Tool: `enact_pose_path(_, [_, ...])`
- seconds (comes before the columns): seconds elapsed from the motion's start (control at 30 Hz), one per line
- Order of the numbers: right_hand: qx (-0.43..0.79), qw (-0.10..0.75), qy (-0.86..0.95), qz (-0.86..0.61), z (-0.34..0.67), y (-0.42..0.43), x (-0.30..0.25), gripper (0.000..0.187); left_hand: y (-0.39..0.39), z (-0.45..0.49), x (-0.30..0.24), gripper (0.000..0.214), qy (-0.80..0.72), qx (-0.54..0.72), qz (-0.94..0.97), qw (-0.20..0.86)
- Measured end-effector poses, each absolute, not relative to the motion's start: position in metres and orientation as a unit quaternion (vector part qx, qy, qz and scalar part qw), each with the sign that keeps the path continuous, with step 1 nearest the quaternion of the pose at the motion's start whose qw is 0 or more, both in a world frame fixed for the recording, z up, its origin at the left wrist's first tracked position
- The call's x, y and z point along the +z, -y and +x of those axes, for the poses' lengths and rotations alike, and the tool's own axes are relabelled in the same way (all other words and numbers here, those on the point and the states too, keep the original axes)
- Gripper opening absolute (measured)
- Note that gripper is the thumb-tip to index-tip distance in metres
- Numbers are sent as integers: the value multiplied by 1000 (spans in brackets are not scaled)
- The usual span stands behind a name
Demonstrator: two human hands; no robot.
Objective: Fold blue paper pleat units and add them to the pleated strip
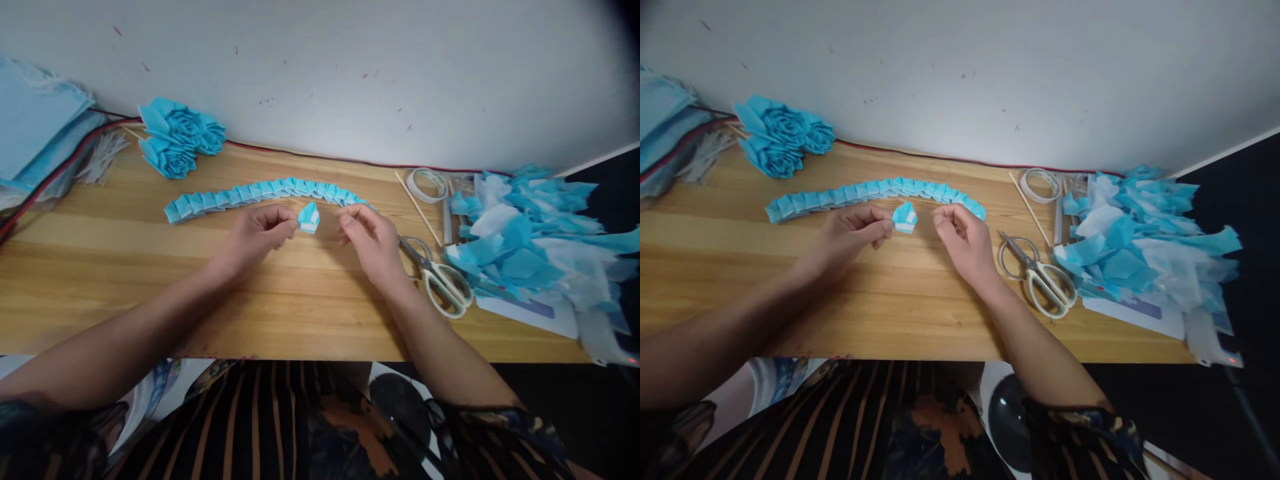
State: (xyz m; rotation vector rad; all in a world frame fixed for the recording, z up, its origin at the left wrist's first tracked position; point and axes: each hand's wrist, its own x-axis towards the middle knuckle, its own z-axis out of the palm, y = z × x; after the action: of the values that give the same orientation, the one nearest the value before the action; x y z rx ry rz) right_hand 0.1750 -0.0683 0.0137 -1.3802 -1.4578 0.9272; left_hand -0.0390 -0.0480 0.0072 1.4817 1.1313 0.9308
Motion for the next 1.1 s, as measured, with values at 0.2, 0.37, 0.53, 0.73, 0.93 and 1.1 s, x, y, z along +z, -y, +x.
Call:
enact_pose_path(0.2, [579, 388, 524, -490, 174, 67, 9, 23, 48, -38, 4, 16, -451, 376, 599, 545])
enact_pose_path(0.37, [606, 400, 499, -473, 173, 67, 7, 21, 47, -38, 3, 14, -445, 378, 597, 550])
enact_pose_path(0.53, [592, 388, 512, -487, 171, 68, 9, 22, 48, -38, 4, 16, -455, 378, 593, 546])
enact_pose_path(0.73, [605, 393, 492, -487, 173, 68, 9, 20, 46, -39, 0, 19, -456, 379, 597, 540])
enact_pose_path(0.93, [579, 366, 531, -499, 170, 69, 10, 28, 47, -38, 2, 18, -453, 378, 606, 533])
enact_pose_path(1.1, [548, 373, 559, -499, 168, 68, 5, 33, 50, -37, 5, 33, -451, 380, 612, 527])
